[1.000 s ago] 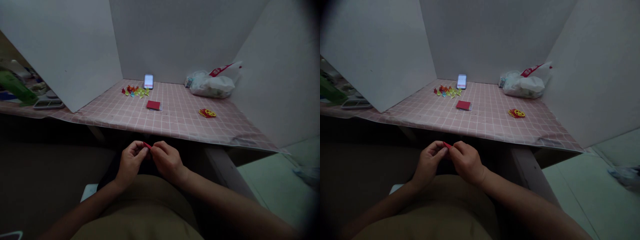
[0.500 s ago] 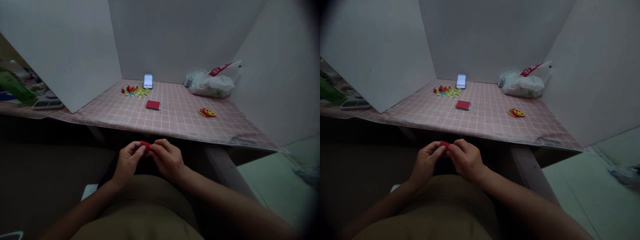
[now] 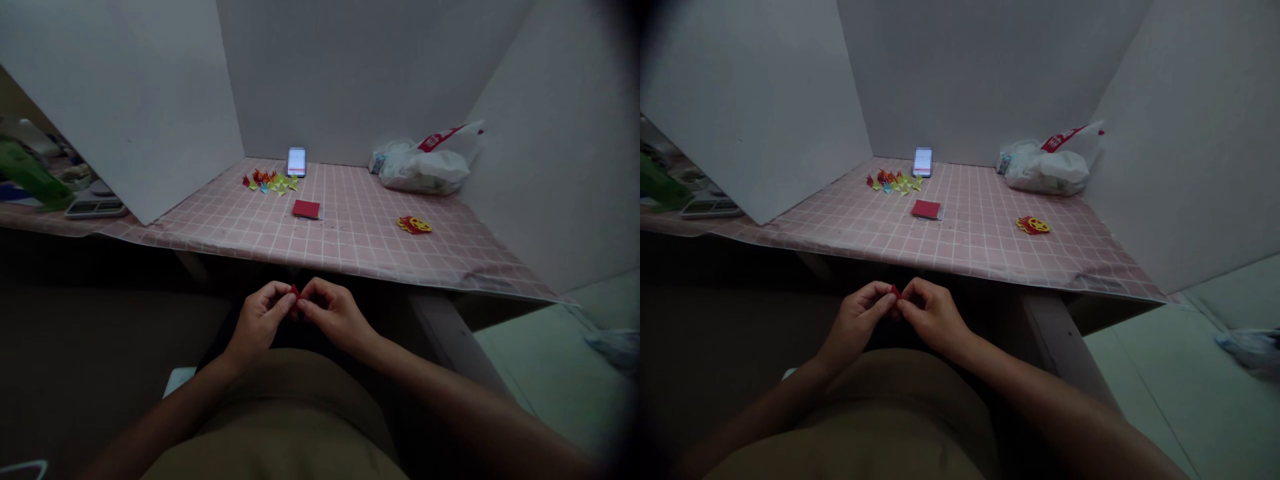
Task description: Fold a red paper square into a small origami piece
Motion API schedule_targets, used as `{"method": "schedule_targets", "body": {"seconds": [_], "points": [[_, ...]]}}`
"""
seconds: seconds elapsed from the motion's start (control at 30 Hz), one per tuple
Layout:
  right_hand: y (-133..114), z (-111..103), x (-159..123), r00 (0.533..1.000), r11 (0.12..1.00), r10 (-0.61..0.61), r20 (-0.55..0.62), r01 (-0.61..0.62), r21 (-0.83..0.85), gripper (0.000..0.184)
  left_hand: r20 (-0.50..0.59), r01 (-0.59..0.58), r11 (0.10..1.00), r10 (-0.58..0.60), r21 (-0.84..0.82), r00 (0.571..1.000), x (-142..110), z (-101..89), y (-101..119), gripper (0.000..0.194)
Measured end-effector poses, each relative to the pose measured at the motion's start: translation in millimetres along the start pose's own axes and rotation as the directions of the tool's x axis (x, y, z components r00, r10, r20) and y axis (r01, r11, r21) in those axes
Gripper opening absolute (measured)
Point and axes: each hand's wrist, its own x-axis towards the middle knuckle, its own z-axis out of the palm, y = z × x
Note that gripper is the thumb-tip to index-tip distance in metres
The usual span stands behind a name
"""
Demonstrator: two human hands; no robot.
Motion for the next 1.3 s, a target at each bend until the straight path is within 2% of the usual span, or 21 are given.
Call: {"method": "schedule_targets", "body": {"seconds": [0.13, 0.23, 0.4, 0.47, 0.6, 0.67, 0.8, 1.03, 1.13, 1.2, 1.3], "points": [[-1, -2, 1, 0.999, 0.997, 0.028, 0.023, -0.029, 0.068, 0.013, 0.091, 0.012, 0.998, -0.017, 0.056, 0.996, 1, -1.6, 2, 0.017], [-2, -4, 2, 0.999, 0.999, 0.031, 0.011, -0.031, 0.021, 0.015, 0.158, 0.033, 0.996, -0.045, 0.082, 0.986, 3, -1.7, 3, 0.019], [-2, -6, 2, 0.996, 0.998, -0.006, -0.093, 0.001, -0.056, 0.017, 0.214, 0.072, 0.996, -0.081, 0.050, 0.974, 7, -2.4, 5, 0.021], [-2, -6, 3, 0.997, 0.999, 0.005, -0.075, -0.008, -0.035, 0.017, 0.239, 0.075, 0.996, -0.083, 0.045, 0.967, 8, -3.8, 7, 0.022], [-5, -8, 7, 0.996, 0.997, 0.078, 0.036, -0.079, 0.019, 0.020, 0.314, 0.049, 0.995, -0.072, 0.083, 0.947, 10, -6.5, 12, 0.020], [-7, -10, 8, 0.994, 0.995, 0.097, 0.045, -0.098, 0.023, 0.023, 0.331, 0.036, 0.995, -0.065, 0.093, 0.942, 12, -6.5, 15, 0.020], [-13, -15, 11, 0.998, 0.998, 0.069, 0.006, -0.069, 0.008, 0.023, 0.306, 0.050, 0.998, -0.060, 0.041, 0.950, 16, -3.8, 20, 0.023], [-22, -24, 31, 1.000, 0.999, 0.028, -0.004, -0.027, 0.046, 0.031, 0.253, -0.019, 0.998, 0.001, 0.068, 0.967, 31, -1.3, 33, 0.027], [-21, -29, 48, 1.000, 0.996, 0.004, 0.005, -0.004, 0.085, 0.030, 0.219, -0.078, 0.993, 0.058, 0.087, 0.974, 47, -0.1, 33, 0.027], [-18, -34, 63, 1.000, 0.996, -0.003, -0.006, 0.004, 0.088, 0.021, 0.176, -0.106, 0.990, 0.089, 0.091, 0.980, 62, 0.5, 31, 0.027], [-13, -41, 88, 0.994, 0.995, -0.094, -0.062, 0.092, -0.036, 0.021, 0.150, -0.120, 0.989, 0.106, 0.085, 0.983, 88, 0.3, 28, 0.025]]}}
